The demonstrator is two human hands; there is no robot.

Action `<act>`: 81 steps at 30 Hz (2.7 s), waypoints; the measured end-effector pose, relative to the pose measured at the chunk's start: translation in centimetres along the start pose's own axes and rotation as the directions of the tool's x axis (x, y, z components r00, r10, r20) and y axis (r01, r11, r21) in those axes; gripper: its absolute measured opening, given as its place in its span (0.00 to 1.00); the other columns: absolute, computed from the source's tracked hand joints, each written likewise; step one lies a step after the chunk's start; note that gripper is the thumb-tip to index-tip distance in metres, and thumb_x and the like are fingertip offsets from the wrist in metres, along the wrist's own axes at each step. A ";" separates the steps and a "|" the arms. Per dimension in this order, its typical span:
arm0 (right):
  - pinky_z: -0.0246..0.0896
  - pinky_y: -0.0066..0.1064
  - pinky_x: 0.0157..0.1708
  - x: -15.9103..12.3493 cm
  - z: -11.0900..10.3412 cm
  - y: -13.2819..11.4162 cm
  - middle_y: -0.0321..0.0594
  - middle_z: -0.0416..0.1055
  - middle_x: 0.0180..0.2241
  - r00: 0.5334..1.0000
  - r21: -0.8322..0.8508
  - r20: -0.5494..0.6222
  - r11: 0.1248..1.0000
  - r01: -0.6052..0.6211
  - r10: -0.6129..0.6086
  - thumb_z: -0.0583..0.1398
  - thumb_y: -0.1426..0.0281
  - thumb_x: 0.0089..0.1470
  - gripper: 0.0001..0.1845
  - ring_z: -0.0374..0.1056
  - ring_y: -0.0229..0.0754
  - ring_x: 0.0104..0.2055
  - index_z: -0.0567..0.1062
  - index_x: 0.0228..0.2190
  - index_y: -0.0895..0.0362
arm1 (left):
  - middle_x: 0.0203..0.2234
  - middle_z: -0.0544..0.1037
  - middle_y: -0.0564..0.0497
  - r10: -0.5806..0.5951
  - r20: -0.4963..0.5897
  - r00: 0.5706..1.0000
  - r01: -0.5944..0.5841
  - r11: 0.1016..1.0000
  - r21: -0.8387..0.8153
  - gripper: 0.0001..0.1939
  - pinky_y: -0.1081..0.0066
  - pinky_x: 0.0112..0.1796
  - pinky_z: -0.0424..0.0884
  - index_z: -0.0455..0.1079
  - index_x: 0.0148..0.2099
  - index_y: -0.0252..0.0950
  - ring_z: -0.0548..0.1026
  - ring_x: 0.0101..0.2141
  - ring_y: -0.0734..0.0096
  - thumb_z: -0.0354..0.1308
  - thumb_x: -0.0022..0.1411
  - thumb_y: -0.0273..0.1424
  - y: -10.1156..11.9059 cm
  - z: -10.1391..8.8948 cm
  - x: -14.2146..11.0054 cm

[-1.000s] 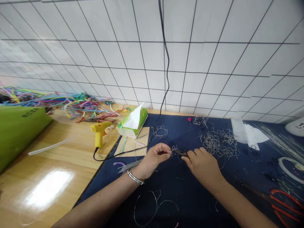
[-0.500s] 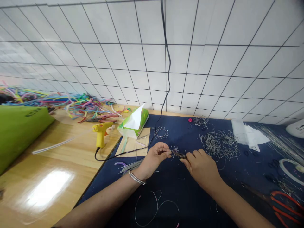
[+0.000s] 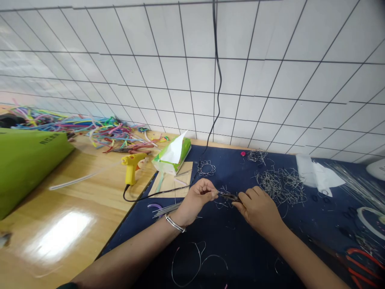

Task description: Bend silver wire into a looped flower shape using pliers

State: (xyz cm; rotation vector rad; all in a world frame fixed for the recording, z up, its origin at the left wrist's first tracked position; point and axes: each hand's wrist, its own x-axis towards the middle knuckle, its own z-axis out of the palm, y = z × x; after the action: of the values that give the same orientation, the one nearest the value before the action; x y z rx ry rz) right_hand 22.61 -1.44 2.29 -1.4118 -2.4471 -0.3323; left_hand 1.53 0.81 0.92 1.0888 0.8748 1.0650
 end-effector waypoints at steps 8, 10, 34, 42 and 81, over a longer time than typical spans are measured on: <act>0.52 0.27 0.29 0.0 -0.7 -0.3 0.36 0.65 0.24 0.985 0.285 0.082 0.944 -0.167 0.149 0.52 0.61 0.55 0.13 0.59 0.36 0.30 0.69 0.28 0.56 | 0.25 0.71 0.54 0.064 -0.082 0.995 -0.053 0.991 0.126 0.05 0.75 0.30 0.62 0.62 0.33 0.34 0.68 0.27 0.77 0.56 0.54 0.28 0.0 0.0 0.1; 0.54 0.26 0.30 0.1 -0.8 -1.0 0.35 0.65 0.25 0.979 0.369 0.057 0.907 -0.205 0.198 0.54 0.60 0.53 0.12 0.59 0.35 0.30 0.68 0.28 0.56 | 0.25 0.70 0.54 0.073 -0.068 0.995 -0.061 0.985 0.163 0.05 0.75 0.30 0.62 0.62 0.33 0.34 0.67 0.27 0.77 0.56 0.54 0.28 -0.3 0.1 0.0; 0.54 0.28 0.31 0.2 0.2 -3.1 0.35 0.64 0.24 0.980 0.533 -0.030 0.832 -0.152 0.198 0.54 0.68 0.53 0.07 0.58 0.35 0.29 0.67 0.27 0.56 | 0.26 0.70 0.54 -0.009 0.104 0.995 -0.021 0.958 0.288 0.05 0.75 0.30 0.63 0.63 0.34 0.34 0.68 0.28 0.76 0.55 0.53 0.25 -1.1 1.1 -0.9; 0.54 0.28 0.32 0.2 -0.4 -0.8 0.37 0.65 0.25 0.993 0.336 -0.088 0.941 -0.050 0.084 0.52 0.70 0.54 0.07 0.59 0.36 0.30 0.69 0.29 0.57 | 0.25 0.69 0.55 0.025 0.069 0.997 -0.042 0.965 0.259 0.04 0.74 0.32 0.64 0.63 0.33 0.34 0.69 0.27 0.77 0.54 0.53 0.24 -0.8 0.5 -0.5; 0.49 0.38 0.40 -0.2 0.7 0.2 0.46 0.64 0.34 0.997 -0.220 0.028 0.973 0.075 -0.070 0.52 0.71 0.54 0.12 0.55 0.47 0.42 0.68 0.41 0.57 | 0.23 0.72 0.53 -0.069 -0.015 0.998 0.070 0.975 0.210 0.06 0.74 0.28 0.64 0.63 0.34 0.33 0.71 0.26 0.75 0.57 0.53 0.29 -1.0 0.1 -0.1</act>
State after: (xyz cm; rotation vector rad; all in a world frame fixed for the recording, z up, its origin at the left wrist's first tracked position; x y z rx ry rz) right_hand 22.78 -1.26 1.56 -1.4183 -2.5477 -0.6275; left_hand 1.79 0.55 -0.05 1.2210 1.0426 0.9341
